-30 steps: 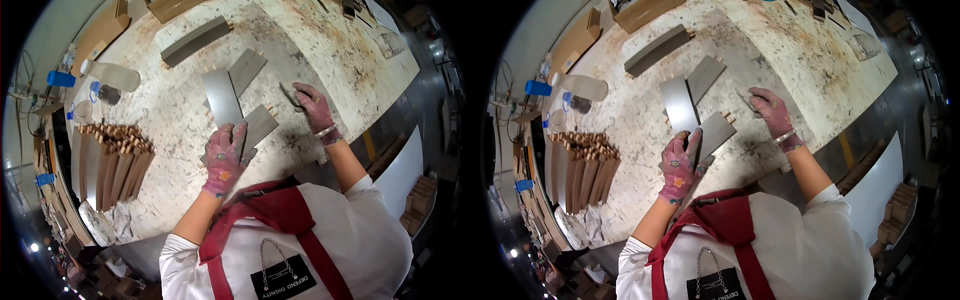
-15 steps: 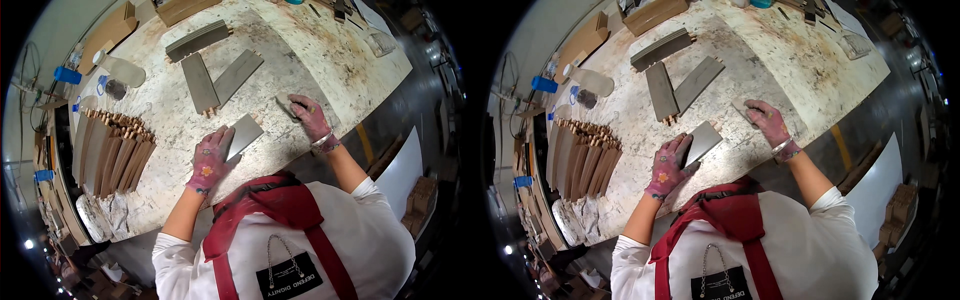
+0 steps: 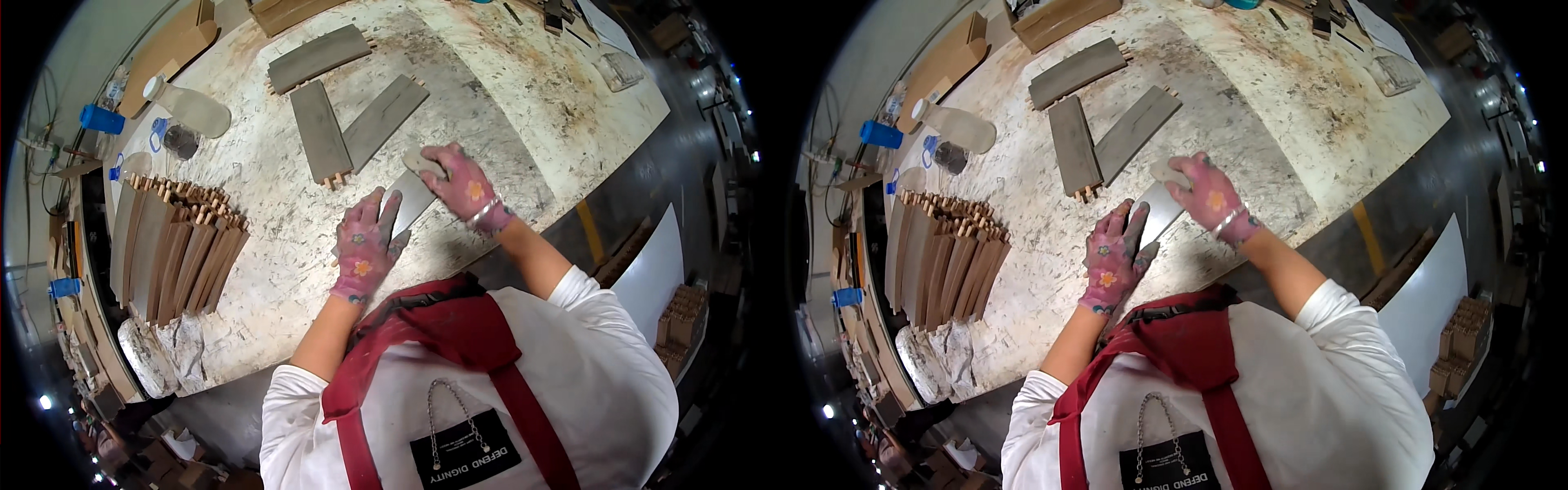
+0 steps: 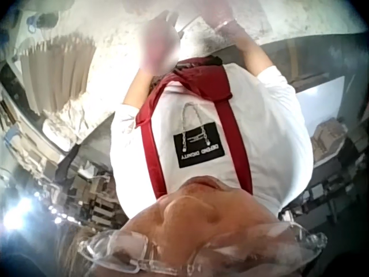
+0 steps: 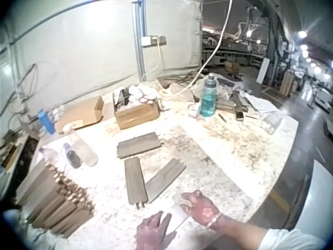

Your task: The person sands individual wooden pieces by hand using a sanding block, then stacks them onto a pile.

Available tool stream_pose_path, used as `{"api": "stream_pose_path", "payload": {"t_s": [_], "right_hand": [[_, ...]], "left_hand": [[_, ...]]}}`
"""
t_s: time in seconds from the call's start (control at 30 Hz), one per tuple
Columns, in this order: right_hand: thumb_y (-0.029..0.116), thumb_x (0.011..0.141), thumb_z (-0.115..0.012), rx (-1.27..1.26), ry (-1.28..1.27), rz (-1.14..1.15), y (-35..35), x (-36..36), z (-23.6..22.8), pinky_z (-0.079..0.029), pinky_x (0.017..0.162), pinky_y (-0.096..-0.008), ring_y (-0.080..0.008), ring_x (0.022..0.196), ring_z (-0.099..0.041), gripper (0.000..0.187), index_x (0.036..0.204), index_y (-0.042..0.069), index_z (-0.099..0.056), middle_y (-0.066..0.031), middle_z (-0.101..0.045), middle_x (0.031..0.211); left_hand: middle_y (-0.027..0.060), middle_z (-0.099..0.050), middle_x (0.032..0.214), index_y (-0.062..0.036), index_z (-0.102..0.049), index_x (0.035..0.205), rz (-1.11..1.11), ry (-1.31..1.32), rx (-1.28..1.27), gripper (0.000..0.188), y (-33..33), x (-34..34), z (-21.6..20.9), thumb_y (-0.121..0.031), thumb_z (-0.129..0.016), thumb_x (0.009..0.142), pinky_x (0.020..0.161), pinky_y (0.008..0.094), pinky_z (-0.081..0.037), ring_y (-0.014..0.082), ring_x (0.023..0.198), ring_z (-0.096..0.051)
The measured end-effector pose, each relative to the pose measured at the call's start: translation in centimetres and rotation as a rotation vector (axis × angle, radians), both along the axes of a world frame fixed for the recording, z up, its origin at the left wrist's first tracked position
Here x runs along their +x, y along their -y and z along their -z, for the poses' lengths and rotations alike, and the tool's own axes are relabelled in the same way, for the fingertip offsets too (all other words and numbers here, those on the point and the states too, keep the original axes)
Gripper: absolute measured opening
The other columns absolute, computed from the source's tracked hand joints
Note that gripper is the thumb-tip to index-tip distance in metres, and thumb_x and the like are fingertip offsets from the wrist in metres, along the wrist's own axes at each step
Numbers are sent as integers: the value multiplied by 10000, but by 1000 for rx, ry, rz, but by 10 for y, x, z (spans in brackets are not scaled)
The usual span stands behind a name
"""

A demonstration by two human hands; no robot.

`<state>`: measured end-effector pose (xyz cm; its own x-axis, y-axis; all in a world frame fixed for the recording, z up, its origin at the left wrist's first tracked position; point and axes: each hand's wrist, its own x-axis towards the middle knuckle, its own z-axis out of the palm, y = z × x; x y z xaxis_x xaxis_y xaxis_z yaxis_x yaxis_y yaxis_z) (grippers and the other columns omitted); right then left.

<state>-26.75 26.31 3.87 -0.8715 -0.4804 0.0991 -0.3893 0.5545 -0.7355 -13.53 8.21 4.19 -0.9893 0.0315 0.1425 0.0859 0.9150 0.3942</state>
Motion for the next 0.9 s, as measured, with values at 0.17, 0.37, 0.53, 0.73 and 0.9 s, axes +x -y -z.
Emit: {"api": "stream_pose_path", "payload": {"t_s": [0.17, 0.37, 0.53, 0.73, 0.9], "right_hand": [[229, 887, -696, 18, 2, -105, -56, 35, -9, -539, 837, -417, -377, 957, -644, 356, 1182, 49, -612, -188, -620, 1092], [225, 894, -694, -168, 254, -11, -69, 28, -34, -500, 911, -367, -324, 1030, -635, 358, 1181, 17, -644, -165, -632, 1111], [241, 895, -678, -105, 76, -5, -38, 3, -29, -487, 934, -369, -330, 1065, -630, 385, 1202, 12, -638, -170, -623, 1097], [188, 881, -692, -41, -55, -63, -17, 29, -1, -531, 856, -430, -406, 961, -635, 348, 1191, 58, -604, -218, -594, 1118], [184, 883, -690, 24, 63, -150, -59, 45, -14, -530, 848, -419, -394, 944, -639, 347, 1193, 53, -606, -200, -622, 1067]], "left_hand": [[170, -534, 1379, -120, -559, 1374, 2, 16, -28, 603, 2, -1, 0, -305, -709, 820, 946, 480, -496, 399, 1128, -570], [165, -528, 1386, -119, -590, 1336, 146, -2, -44, 553, 19, 1, -5, -269, -701, 816, 949, 475, -487, 395, 1169, -542], [143, -528, 1374, -141, -587, 1345, 124, -72, -17, 557, 15, 14, -2, -243, -708, 810, 965, 474, -466, 368, 1173, -531], [146, -515, 1386, -151, -583, 1354, 52, -27, 9, 559, 10, 12, -5, -234, -703, 815, 986, 471, -450, 373, 1185, -530], [176, -523, 1384, -148, -576, 1366, 64, -10, -28, 559, 10, 15, -4, -237, -693, 827, 979, 486, -463, 403, 1181, -534]]}}
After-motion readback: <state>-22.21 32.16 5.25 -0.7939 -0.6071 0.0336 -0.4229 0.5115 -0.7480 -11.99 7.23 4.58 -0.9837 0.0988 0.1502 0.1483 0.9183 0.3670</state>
